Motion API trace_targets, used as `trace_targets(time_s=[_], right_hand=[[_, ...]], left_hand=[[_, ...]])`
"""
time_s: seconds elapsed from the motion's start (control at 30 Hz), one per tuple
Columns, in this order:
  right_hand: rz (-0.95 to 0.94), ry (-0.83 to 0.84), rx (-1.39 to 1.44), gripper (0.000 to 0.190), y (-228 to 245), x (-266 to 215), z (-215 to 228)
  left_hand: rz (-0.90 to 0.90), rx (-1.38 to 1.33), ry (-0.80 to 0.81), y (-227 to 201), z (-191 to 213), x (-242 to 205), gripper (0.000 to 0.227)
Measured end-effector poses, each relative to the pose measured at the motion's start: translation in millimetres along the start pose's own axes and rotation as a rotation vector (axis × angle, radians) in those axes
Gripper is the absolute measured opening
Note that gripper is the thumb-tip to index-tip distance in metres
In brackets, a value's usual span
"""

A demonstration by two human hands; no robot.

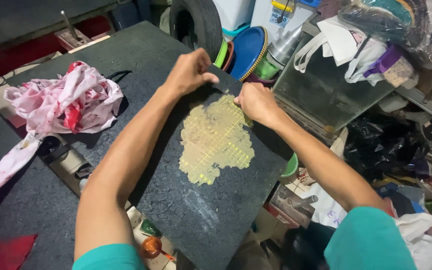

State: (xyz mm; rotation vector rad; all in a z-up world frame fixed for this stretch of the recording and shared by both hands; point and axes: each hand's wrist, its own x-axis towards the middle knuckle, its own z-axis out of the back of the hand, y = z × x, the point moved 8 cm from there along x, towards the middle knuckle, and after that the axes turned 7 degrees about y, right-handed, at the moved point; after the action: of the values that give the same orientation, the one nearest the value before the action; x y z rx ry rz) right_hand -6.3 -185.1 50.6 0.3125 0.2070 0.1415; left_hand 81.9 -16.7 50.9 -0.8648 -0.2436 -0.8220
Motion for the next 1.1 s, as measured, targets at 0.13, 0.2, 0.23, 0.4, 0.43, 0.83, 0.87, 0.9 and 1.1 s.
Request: trace_targets(time_s=[0.13,0.2,0.23,0.4,0.43,0.83,0.87,0.9,1.1], right_hand=[[0.027,-0.037,-0.069,0.059,0.0,2.0,0.3],[0.183,-0.075,0.051,0.052,-3.6,10.2,1.6],[0.182,-0.077,0.048,0.052,-5.9,8.9,4.4],[0.224,-0.112,0.175,0.062,-10.6,5.8,8.3],[0.228,-0.114,0.174,0.062,-12.2,7.2,6.5],[0.256,-0.436,0.097,0.026,-21.8,2.0,-3.6],[0.228,-0.419,0.106,0.021,-20.0,0.1,-5.3],[0.203,-0.403,0.114,0.019,-17.2,-1.4,-6.7],[0.197,-0.348,-0.027,0.055,-7.0,-8.9,-14.9]], left_hand=[[0.141,0.093,-0.046,19.6,4.0,-2.0,0.051],[0.158,0.141,-0.018,22.5,2.8,-3.5,0.053],[0.156,0.14,-0.02,23.7,0.9,-3.1,0.053],[0.201,0.223,0.001,32.1,-1.4,-3.8,0.052],[0.2,0.227,-0.002,36.2,-1.5,-2.7,0.052],[0.289,0.261,0.066,42.3,0.3,-3.6,0.044],[0.297,0.271,0.086,41.9,-0.1,-3.9,0.043],[0.307,0.282,0.103,41.5,0.8,-4.6,0.042],[0.263,0.357,0.082,43.3,-0.5,-3.4,0.04]])
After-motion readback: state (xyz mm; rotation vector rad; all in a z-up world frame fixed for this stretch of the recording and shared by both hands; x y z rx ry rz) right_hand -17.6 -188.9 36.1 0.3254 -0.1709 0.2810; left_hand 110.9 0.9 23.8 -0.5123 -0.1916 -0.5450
